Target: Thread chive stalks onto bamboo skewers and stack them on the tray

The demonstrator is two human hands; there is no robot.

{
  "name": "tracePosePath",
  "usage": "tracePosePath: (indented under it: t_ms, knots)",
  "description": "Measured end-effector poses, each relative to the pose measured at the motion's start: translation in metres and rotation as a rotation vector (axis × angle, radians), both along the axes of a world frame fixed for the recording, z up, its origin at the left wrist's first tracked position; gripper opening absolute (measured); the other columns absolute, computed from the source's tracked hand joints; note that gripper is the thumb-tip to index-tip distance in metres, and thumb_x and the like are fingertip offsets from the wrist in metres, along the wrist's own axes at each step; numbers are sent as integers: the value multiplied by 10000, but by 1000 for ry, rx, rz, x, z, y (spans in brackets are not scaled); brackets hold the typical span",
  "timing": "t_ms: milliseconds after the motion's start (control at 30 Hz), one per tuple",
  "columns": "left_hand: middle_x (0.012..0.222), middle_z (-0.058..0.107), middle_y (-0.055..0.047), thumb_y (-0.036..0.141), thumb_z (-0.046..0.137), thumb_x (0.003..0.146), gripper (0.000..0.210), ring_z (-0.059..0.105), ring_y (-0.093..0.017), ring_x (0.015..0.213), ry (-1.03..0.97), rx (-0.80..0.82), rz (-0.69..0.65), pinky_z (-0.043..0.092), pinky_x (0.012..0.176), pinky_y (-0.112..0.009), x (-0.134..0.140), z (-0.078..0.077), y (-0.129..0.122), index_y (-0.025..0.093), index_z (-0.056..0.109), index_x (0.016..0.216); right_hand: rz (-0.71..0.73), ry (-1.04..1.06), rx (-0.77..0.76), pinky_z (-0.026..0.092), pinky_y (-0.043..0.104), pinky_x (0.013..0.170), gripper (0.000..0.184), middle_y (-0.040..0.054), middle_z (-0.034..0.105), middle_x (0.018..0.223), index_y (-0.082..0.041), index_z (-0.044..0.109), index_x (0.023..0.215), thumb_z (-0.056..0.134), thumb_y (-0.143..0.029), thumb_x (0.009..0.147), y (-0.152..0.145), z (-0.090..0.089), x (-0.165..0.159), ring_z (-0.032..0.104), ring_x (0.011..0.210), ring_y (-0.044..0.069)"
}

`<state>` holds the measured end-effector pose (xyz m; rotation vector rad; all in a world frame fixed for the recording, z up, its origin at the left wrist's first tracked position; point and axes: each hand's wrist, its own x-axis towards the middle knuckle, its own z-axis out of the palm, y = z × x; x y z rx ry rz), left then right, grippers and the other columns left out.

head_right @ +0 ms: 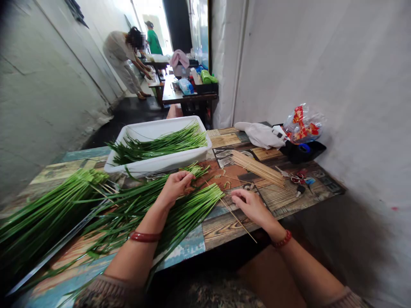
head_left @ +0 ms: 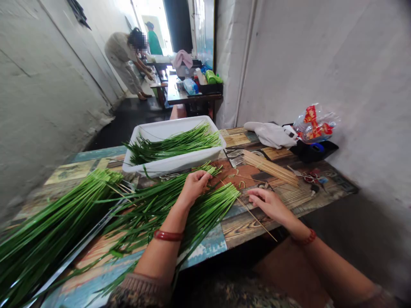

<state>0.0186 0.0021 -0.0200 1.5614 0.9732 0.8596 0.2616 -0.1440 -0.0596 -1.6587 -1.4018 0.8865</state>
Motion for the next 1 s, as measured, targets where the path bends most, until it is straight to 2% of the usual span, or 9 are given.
tracePosePath:
  t_ms: [100, 233, 433, 533, 633, 700, 900, 1000]
  knots:
    - [489, 457, 47, 471, 625, 749, 360, 361, -65, 467, -12, 9, 12, 258, 484, -206, -1, 1, 0, 118, 661, 691, 13, 51, -60, 537, 306, 711, 352, 76, 733, 942, -162, 663, 1133, 556, -371, 871, -9, 2, -13, 692, 754, 179]
    - [485, 442, 51, 440, 602, 762, 332, 354, -67, 469, -4, 46, 9, 269, 494, -211, -4, 3, -1, 122, 644, 672, -44, 190, -98, 523, 276, 626, 369, 85, 733, 948, -137, 643, 1137, 598, -351, 839, -5, 7, -36, 686, 724, 170]
    - [500, 463, 45, 420, 575, 771, 320, 356, -69, 474, -22, 51, 3, 274, 495, -213, -6, 0, -2, 119, 645, 687, -256, 651, -134, 462, 212, 511, 534, 86, 725, 903, -160, 506, 1235, 689, -370, 779, -3, 16, -63, 656, 645, 134]
    - [502, 462, 43, 431, 578, 765, 331, 358, -69, 478, -40, 49, 3, 275, 497, -213, -6, 0, -2, 117, 644, 682, -264, 771, -107, 410, 180, 472, 442, 19, 681, 732, -177, 548, 1089, 703, -436, 767, 2, 23, -72, 582, 545, 94]
    - [495, 455, 47, 466, 594, 752, 357, 358, -69, 475, -81, 38, 0, 275, 496, -211, -8, 2, 0, 119, 643, 684, -131, 708, -32, 317, 166, 412, 368, -56, 530, 525, -179, 537, 791, 672, -520, 777, 11, 26, -77, 428, 418, 54]
    - [488, 450, 49, 493, 603, 746, 378, 347, -67, 470, -100, 22, 3, 264, 486, -208, -10, 5, 0, 120, 644, 695, -63, 591, 16, 289, 168, 394, 397, -72, 477, 480, -185, 509, 728, 638, -554, 790, 20, 26, -78, 376, 392, 52]
    - [506, 449, 51, 527, 629, 740, 413, 318, -57, 479, -148, -61, -36, 230, 469, -193, -16, 17, -6, 115, 652, 749, 43, 228, 127, 399, 197, 444, 336, -30, 566, 646, -192, 606, 804, 598, -528, 813, 44, 27, -68, 501, 497, 93]
    - [510, 443, 55, 537, 649, 733, 424, 303, -52, 474, -153, -103, -43, 201, 461, -192, -16, 21, -9, 115, 657, 768, 116, 228, 76, 405, 201, 402, 326, -19, 611, 705, -202, 612, 945, 585, -503, 822, 54, 35, -65, 517, 479, 101]
